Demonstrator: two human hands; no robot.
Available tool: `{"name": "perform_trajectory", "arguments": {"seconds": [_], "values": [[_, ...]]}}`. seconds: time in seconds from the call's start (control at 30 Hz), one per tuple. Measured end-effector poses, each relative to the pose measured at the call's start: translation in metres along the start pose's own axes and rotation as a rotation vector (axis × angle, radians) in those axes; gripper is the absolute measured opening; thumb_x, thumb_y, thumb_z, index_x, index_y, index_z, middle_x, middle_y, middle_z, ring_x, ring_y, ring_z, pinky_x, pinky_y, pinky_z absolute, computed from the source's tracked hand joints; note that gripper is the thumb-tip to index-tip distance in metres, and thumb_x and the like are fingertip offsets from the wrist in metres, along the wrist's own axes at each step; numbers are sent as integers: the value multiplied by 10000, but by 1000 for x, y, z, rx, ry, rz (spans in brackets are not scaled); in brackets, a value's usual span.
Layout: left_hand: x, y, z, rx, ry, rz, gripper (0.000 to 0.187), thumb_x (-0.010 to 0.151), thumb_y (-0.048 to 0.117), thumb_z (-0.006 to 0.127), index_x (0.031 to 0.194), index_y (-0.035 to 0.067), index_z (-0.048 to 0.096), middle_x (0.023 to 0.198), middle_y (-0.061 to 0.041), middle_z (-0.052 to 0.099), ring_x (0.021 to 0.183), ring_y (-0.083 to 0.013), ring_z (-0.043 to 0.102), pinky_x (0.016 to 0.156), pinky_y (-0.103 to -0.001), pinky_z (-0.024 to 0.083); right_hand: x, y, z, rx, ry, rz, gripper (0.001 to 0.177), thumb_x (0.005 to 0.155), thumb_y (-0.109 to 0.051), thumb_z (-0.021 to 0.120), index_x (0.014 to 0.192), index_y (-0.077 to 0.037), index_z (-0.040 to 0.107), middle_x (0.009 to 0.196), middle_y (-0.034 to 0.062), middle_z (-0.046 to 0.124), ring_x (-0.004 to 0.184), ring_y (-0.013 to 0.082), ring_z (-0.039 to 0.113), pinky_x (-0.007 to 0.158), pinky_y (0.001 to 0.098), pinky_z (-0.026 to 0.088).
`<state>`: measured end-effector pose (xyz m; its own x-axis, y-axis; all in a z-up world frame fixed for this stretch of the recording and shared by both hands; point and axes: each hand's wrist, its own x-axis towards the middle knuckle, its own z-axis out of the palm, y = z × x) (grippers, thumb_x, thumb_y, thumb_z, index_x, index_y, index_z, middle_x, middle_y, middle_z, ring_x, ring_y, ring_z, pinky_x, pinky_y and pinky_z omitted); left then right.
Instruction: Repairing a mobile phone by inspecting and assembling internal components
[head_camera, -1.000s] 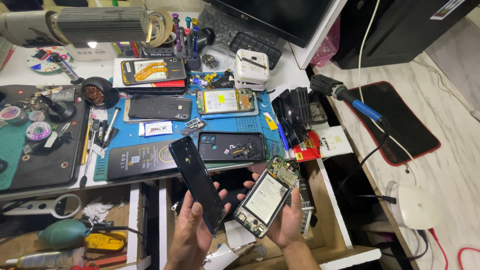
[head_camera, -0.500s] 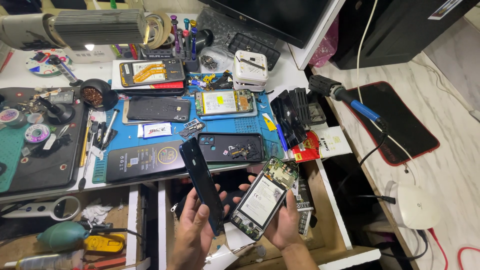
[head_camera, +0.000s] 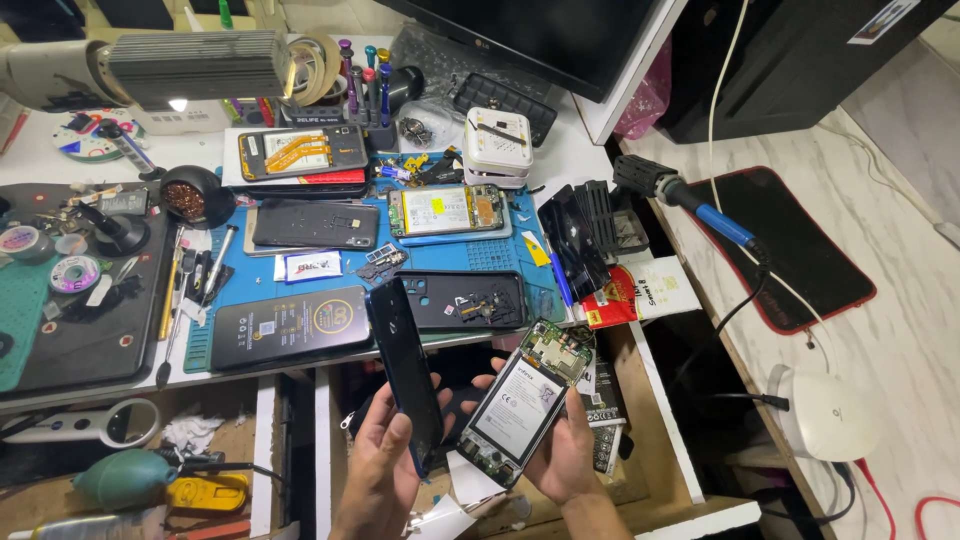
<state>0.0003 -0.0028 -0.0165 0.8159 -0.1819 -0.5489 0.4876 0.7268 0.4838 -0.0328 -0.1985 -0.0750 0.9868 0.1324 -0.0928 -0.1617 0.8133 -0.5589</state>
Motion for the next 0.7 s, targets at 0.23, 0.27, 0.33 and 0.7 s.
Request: {"name": "perform_trajectory", "arguments": {"seconds": [0.23, 0.27, 0.33, 0.7], "values": [[-17, 17, 27, 7, 92, -88, 804, 732, 264, 510, 1473, -44, 468, 1431, -322, 576, 1283, -500, 571, 1071, -617, 454, 1, -1, 1, 12, -7, -11, 992, 857, -683, 609, 1538, -4, 369, 1411, 264, 576, 1216, 454, 630, 1019, 561, 508], [-22, 22, 35, 10, 136, -119, 821, 733, 285, 483, 1496, -20, 461, 1454, -319, 567, 1317, -503, 559, 1098, -625, 439, 1, -1, 2, 13, -2, -9, 994, 852, -683, 613, 1536, -3, 371, 1407, 267, 578, 1213, 457, 631, 1013, 566, 513], [-23, 23, 36, -2, 146, -122, 805, 748, 278, 474, 1494, -24, 459, 1462, -323, 562, 1328, -506, 549, 1102, -633, 430, 0, -1, 3, 19, -7, -3, 996, 855, -682, 612, 1538, -2, 365, 1412, 267, 573, 1220, 456, 627, 1020, 562, 511], [13, -21, -17, 502, -93, 171, 914, 650, 258, 811, 1500, 83, 528, 1368, -149, 669, 1259, -245, 662, 1087, -372, 506, -2, 3, 3, 29, -121, -31, 955, 933, -756, 361, 1584, -60, 312, 1502, 223, 524, 1323, 411, 567, 1119, 578, 411]]}}
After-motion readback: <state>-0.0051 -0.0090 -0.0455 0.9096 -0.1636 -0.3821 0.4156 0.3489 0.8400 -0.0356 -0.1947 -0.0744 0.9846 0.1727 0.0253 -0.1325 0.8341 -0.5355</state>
